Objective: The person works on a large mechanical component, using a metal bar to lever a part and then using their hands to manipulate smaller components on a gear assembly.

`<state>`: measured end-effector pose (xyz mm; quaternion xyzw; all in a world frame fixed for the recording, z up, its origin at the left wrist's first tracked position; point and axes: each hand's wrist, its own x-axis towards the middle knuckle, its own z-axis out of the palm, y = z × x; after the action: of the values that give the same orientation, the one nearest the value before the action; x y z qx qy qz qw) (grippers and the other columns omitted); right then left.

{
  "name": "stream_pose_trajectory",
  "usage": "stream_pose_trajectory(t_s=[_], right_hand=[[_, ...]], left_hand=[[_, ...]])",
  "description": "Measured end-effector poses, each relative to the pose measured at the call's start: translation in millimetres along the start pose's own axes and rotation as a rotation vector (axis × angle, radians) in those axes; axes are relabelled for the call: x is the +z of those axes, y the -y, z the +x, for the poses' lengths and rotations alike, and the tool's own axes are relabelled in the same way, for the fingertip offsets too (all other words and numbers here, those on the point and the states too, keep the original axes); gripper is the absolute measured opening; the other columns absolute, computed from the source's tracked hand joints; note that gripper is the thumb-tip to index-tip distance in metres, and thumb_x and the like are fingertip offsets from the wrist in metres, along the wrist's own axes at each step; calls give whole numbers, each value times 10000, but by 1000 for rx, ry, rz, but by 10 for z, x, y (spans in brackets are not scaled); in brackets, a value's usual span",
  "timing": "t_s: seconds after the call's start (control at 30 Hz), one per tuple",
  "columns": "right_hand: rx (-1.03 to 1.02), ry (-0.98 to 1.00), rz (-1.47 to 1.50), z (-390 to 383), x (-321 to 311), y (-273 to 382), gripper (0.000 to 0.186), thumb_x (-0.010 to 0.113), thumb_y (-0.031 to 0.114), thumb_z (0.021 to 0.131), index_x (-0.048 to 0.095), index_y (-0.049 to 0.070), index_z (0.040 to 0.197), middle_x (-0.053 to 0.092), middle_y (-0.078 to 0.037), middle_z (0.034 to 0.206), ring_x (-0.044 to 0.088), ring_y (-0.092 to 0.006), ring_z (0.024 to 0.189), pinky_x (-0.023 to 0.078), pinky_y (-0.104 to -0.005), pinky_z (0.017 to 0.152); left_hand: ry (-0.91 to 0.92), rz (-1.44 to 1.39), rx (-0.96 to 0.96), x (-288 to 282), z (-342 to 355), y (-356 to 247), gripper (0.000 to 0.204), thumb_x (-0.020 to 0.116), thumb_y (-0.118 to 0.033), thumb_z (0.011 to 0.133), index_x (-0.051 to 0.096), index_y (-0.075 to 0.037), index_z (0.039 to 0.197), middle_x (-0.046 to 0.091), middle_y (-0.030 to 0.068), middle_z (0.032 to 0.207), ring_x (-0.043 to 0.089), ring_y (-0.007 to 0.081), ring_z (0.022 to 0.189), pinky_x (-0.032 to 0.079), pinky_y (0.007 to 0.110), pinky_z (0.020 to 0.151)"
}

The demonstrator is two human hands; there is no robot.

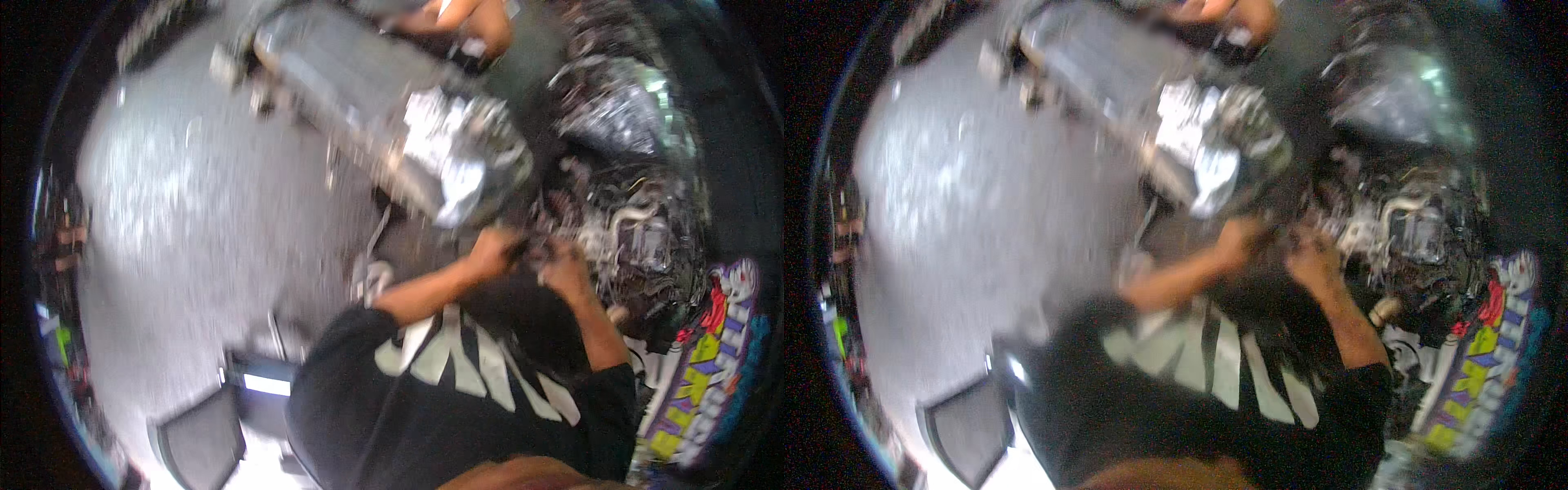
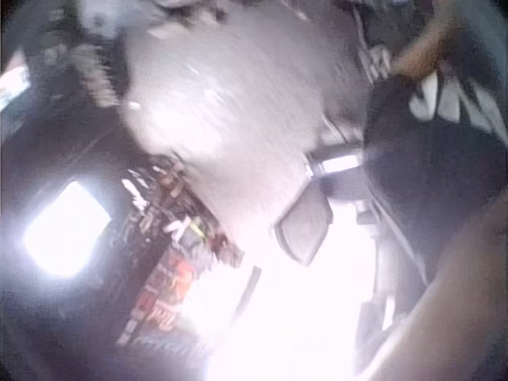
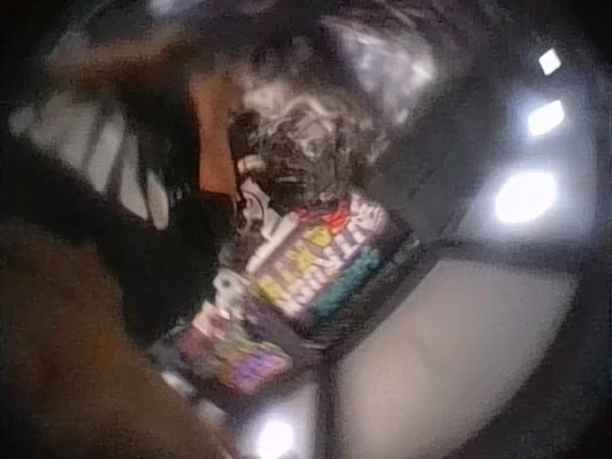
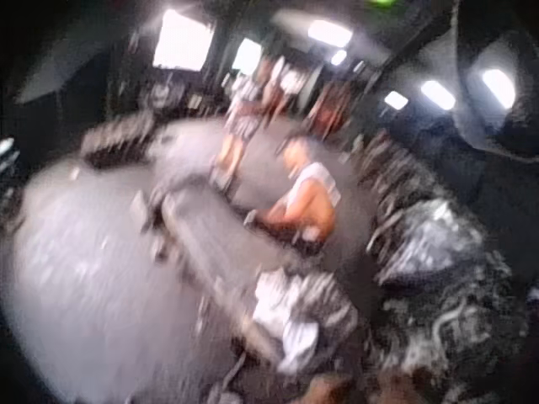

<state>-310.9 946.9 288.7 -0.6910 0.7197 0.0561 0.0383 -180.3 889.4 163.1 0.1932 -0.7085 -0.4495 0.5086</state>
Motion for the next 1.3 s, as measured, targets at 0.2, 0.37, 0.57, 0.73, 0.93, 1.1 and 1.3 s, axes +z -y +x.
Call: stream_pose_trajectory(t_s=[0.2, 0.37, 0.57, 0.73, 0.93, 1.1, 1.3], right_hand=[[-73, -64, 109, 193, -269, 260, 177, 624, 183, 727, 557, 20, 737, 594, -148, 730, 589, -321, 674, 470, -401, 609], [-484, -58, 343, 135, 33, -83, 157, 633, 156, 681, 520, 67, 744, 526, -103, 651, 561, -302, 596, 464, -378, 546], [-454, -73, 78, 105, -49, 115, 169, 626, 181, 686, 541, 69, 781, 537, -95, 694, 578, -296, 640, 475, -384, 544], [-101, -22, 65, 188, -384, 324, 351, 602, 296, 748, 587, -33, 868, 584, -211, 695, 587, -367, 640, 487, -406, 584], [-101, -84, -20, 153, -148, 146, 311, 598, 284, 761, 582, -21, 816, 587, -191, 673, 566, -383, 611, 472, -435, 595], [-285, -133, 84, 134, -128, 274, 166, 641, 160, 709, 556, 19, 725, 559, -129, 656, 560, -335, 592, 460, -395, 608], [-734, -82, 42, 237, -313, 284, 160, 662, 141, 661, 558, 69, 758, 538, -97, 640, 561, -290, 571, 447, -374, 535]], left_hand=[[57, 186, -66, -145, 165, -200, 302, 655, -124, 630, 609, -59, 921, 611, 150, 797, 588, 303, 723, 453, 401, 646], [477, -182, -92, -340, 297, 22, 223, 639, -115, 676, 601, -3, 864, 620, 147, 829, 588, 316, 730, 452, 369, 638], [418, -68, 61, -540, 319, -31, 179, 630, -142, 672, 631, -25, 808, 604, 164, 724, 581, 353, 703, 454, 373, 614], [194, 94, -230, -185, 148, 162, 226, 646, -172, 613, 633, -64, 811, 607, 142, 727, 580, 347, 717, 441, 401, 668], [156, 127, -316, -36, 29, 49, 292, 663, -195, 598, 622, -70, 859, 613, 141, 766, 584, 343, 734, 427, 406, 721], [349, -338, -164, -334, 223, 66, 292, 650, -204, 695, 604, -14, 913, 609, 181, 800, 590, 328, 729, 447, 354, 663], [445, -77, -15, -772, 414, -337, 234, 655, -211, 700, 619, -7, 808, 597, 188, 758, 576, 344, 692, 445, 374, 619]])
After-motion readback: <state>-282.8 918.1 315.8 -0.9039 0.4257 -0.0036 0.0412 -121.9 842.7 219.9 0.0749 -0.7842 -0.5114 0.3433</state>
